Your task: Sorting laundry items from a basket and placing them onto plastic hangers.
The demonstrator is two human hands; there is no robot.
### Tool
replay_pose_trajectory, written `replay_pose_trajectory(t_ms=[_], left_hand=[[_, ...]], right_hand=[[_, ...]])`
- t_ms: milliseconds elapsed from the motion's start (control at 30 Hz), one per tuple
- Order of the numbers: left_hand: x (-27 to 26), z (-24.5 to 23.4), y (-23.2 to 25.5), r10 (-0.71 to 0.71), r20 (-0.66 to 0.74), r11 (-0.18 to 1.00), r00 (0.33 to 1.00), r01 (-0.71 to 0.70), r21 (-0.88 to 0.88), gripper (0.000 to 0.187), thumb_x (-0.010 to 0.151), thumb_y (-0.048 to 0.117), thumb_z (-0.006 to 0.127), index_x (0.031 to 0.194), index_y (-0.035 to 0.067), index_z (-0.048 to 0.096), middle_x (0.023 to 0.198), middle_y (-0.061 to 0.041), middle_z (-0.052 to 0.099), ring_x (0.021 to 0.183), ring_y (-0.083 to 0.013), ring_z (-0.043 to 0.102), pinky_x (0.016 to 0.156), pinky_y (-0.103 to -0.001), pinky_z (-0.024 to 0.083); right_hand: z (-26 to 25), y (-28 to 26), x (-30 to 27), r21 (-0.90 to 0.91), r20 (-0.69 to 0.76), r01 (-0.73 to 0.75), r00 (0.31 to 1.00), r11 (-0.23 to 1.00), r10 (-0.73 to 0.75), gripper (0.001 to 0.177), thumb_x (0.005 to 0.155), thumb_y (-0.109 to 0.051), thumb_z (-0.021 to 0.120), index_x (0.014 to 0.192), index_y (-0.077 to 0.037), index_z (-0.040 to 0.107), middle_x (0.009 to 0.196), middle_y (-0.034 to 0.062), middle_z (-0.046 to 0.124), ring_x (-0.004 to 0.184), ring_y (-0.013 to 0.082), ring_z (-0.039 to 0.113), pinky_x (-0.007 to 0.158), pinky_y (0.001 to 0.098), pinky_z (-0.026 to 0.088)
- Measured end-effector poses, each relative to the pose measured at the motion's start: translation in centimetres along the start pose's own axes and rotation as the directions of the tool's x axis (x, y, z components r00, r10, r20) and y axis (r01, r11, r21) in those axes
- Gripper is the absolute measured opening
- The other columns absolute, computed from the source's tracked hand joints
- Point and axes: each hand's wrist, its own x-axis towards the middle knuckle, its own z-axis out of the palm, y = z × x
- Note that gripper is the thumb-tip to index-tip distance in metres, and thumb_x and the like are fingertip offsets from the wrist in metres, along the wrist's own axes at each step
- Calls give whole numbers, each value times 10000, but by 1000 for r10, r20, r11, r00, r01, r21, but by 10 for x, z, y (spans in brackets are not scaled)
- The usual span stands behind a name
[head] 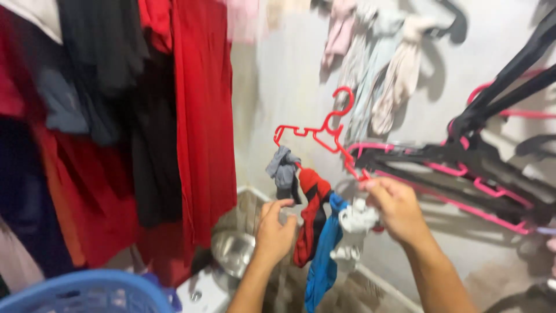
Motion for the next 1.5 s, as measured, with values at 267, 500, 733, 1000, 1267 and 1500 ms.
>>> replay_pose_trajectory(t_ms=[267, 500, 733, 1000, 1267, 1500], left_hand=[[83, 30, 93, 296, -12, 954, 955, -297, -33, 334, 840, 171, 679, 1166, 102, 695, 1173, -152, 642, 1097, -321, 622, 933, -383, 505], [139, 60, 158, 469, 62, 879, 881, -473, 63, 427, 843, 277, 684, 1229, 95, 661, 1245, -202, 618, 1200, -389, 557, 1041, -466, 431], [167, 74, 190, 411, 138, 902, 901, -424, 77, 510, 826, 323, 699, 1285, 117, 623, 1294, -201, 568, 1232, -381, 527, 1059, -466, 417], [178, 90, 191, 510, 130, 853, 850, -519, 49, 452, 841, 297, 673, 1257, 122, 652, 1268, -186, 592, 1236, -381, 531, 1062, -467, 429], [183, 102, 200, 490, 153, 866, 858, -499, 22, 432, 834, 293, 668, 1229, 118, 660, 1200, -173, 611, 1207, -360, 535, 1045, -476, 421], [185, 111, 180, 540, 74, 842, 839, -539, -26, 379, 842, 262, 679, 1190, 113, 693, 1172, -162, 654, 1138, -348, 588, 1012, -447, 454]], right_hand=[[-17, -98, 120, -147, -135, 244, 955, 959, -264, 217, 960, -194, 684, 852, -9, 718, 699, -7, 599, 601, 85, 495, 535, 266, 395], [-46, -159, 205, -52, -227, 358, 905, 932, -360, 162, 910, -120, 716, 798, -7, 685, 717, 24, 635, 591, 103, 554, 525, 291, 449], [-69, -198, 248, -14, -349, 377, 866, 926, -357, 111, 868, -81, 724, 797, -2, 692, 738, 54, 659, 612, 145, 604, 539, 317, 492], [-117, -209, 251, 154, -351, 358, 891, 921, -288, 101, 920, -36, 691, 855, 33, 721, 748, 68, 642, 624, 157, 614, 551, 322, 507], [-125, -217, 274, 252, -376, 228, 918, 940, -122, 77, 906, -11, 655, 878, 54, 683, 744, 110, 653, 622, 209, 650, 565, 384, 566], [-89, -195, 265, 123, -304, 221, 936, 968, -175, 131, 898, -62, 681, 859, 62, 689, 754, 109, 645, 662, 221, 663, 561, 390, 565]])
